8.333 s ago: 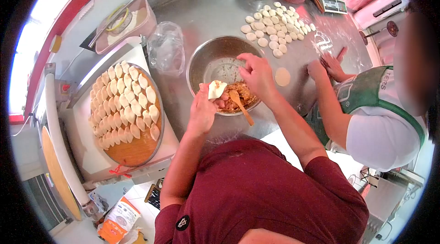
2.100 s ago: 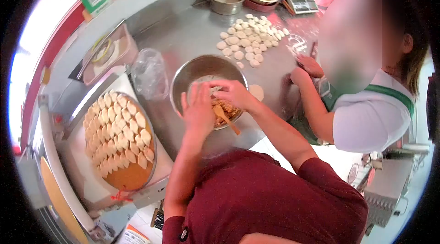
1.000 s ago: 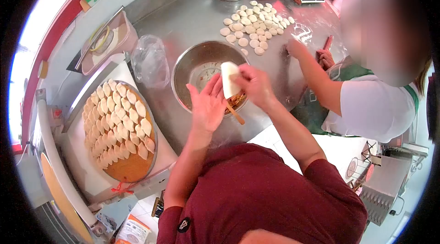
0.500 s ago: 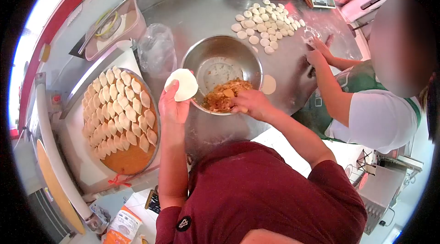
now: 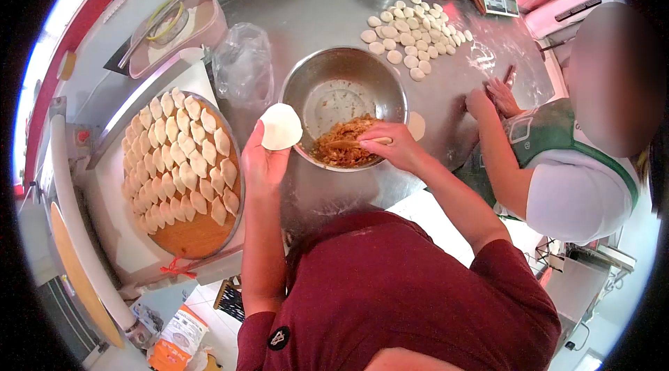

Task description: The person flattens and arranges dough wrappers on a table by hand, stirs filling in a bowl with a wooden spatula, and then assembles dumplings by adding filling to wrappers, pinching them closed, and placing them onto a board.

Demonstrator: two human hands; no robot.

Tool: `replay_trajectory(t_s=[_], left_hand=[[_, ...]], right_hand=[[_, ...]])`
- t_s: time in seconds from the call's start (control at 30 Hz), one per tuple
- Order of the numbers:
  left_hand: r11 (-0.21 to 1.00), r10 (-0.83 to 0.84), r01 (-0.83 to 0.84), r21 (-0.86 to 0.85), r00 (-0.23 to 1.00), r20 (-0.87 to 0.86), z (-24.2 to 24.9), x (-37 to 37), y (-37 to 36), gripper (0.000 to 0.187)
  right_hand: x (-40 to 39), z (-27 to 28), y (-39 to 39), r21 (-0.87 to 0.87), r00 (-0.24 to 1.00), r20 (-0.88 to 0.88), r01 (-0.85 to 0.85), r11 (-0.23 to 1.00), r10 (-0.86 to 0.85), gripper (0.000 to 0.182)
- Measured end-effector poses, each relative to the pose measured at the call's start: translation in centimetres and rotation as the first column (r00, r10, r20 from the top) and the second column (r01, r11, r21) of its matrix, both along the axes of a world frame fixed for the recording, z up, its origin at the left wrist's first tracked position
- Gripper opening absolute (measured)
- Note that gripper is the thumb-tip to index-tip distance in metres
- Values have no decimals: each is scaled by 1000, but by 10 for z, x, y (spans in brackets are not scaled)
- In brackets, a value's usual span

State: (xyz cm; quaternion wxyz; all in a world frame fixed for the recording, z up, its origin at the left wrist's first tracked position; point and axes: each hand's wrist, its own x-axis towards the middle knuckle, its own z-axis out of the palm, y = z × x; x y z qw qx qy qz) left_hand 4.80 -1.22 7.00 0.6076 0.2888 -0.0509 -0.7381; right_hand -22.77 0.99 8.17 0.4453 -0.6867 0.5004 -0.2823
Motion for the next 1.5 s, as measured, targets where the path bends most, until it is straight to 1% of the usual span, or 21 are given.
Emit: replay_trajectory(t_s=[0.07, 0.17, 0.27, 0.33, 0.43, 0.57, 0.63, 0.77, 0.87, 0.9, 0.93, 0.97, 1.0, 1.07, 1.1, 1.13, 1.17, 1.2, 1.3, 1.4, 1.5], left_hand=[[1000, -11, 11, 16, 1000, 20, -1, -2, 0, 35], [998, 12, -13, 60, 999, 31, -2, -4, -1, 34], [997, 11, -14, 73, 999, 33, -4, -3, -2, 34], [998, -9, 7, 67, 1000, 25, -5, -2, -3, 34], [997, 30, -35, 70, 996, 80, -7, -2, -3, 36], [1000, 16, -16, 4, 999, 34, -10, 2, -6, 37], [999, 17, -16, -35, 1000, 23, -8, 2, -7, 39], [1000, 29, -28, -13, 999, 21, 1, -1, -10, 49], [1000, -9, 10, -25, 1000, 27, 1, -7, -12, 58], [999, -28, 29, -17, 999, 17, -5, -13, -13, 60], [999, -47, 47, -9, 999, 5, -7, -20, -14, 62], [994, -102, 102, 30, 995, -22, -2, -30, -13, 71], [989, -138, 141, 41, 989, -61, 4, -39, -13, 74], [972, -216, 226, 60, 966, -140, 15, -55, -15, 80], [960, -259, 274, 51, 943, -207, 22, -61, -16, 79], [957, -274, 288, 34, 935, -224, 25, -64, -16, 79], [953, -289, 301, 16, 927, -238, 27, -66, -16, 80], [950, -304, 313, -4, 919, -250, 28, -67, -15, 80], [965, -246, 255, 55, 960, -134, 23, -64, -17, 79], [978, -167, 173, 117, 984, -63, 22, -63, -17, 74], [976, -217, 217, 30, 976, -4, 17, -60, -14, 83]], right_hand=[[2, 3, 0, 69, 1000, -5, -4, 998, 4, 18], [-1, -6, -1, 57, 998, -19, -65, 996, 66, 19], [-1, -10, 1, 394, 981, 174, 12, 919, -88, 20], [-4, -12, -1, 477, 965, 221, 18, 879, -140, 21], [-8, -3, -9, 601, 937, 251, 46, 798, -243, 20], [-9, -3, -19, 721, 882, 299, 42, 692, -365, 19], [-7, -13, -24, 745, 830, 357, 23, 666, -428, 20], [-13, -23, -32, 786, 709, 459, -43, 617, -536, 21], [-26, -15, -36, 795, 560, 536, -85, 600, -631, 25], [-32, -9, -35, 751, 496, 623, -162, 640, -606, 26], [-30, -1, -35, 722, 487, 642, -124, 681, -592, 26], [-29, 7, -34, 691, 478, 660, -84, 718, -579, 25], [-28, 14, -31, 658, 467, 678, -40, 752, -568, 25], [-14, 34, -20, 497, 636, 625, 122, 859, -452, 25], [-7, 39, -15, 399, 713, 573, 186, 898, -403, 26], [-6, 37, -11, 55, 865, 461, 197, 979, -201, 27], [-5, 31, -7, -288, 965, 259, 115, 951, -38, 28], [-2, 28, -3, -575, 998, 0, -46, 817, 56, 30], [18, 31, 16, -663, 976, -158, -215, 717, 147, 31], [18, 37, 23, -632, 971, -157, -240, 737, 182, 33], [16, 58, 20, -639, 979, -154, -201, 743, 132, 34]])
